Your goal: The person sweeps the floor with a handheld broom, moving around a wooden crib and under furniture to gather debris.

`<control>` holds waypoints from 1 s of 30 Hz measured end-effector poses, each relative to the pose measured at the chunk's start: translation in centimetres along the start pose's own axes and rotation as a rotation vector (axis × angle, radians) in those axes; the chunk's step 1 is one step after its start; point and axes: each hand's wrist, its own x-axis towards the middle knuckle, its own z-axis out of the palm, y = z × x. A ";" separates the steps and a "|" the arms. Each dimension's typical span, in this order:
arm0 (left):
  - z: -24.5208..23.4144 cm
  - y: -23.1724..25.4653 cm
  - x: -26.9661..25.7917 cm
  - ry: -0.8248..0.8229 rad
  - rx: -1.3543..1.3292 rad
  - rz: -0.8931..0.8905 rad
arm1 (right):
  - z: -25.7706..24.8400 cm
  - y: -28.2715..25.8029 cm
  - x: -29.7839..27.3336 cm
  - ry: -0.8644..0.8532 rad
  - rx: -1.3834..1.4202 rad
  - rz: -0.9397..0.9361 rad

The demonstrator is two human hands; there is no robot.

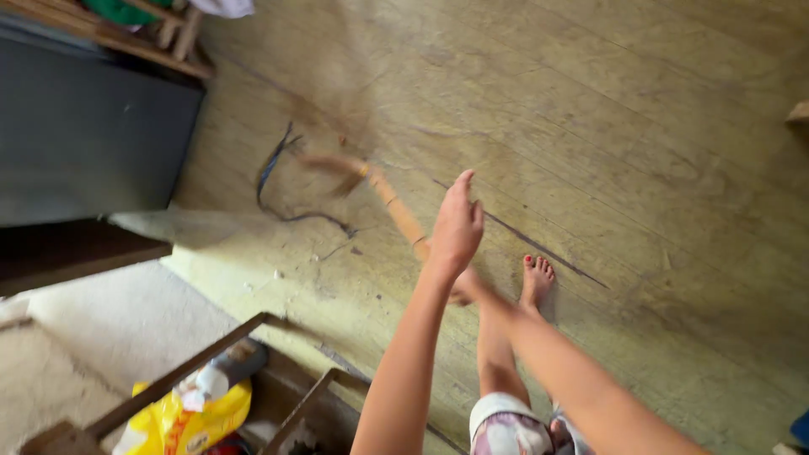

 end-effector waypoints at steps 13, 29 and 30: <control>-1.1 -2.6 5.7 0.025 -0.117 -0.058 | -34.9 -13.1 -7.7 0.626 -0.046 -0.082; -11.9 -7.3 10.0 0.124 -0.036 -0.279 | 9.7 -3.8 14.8 0.128 -0.439 0.126; -12.0 -7.5 10.1 0.143 -0.025 -0.272 | 10.5 -4.5 15.3 0.061 -0.424 0.134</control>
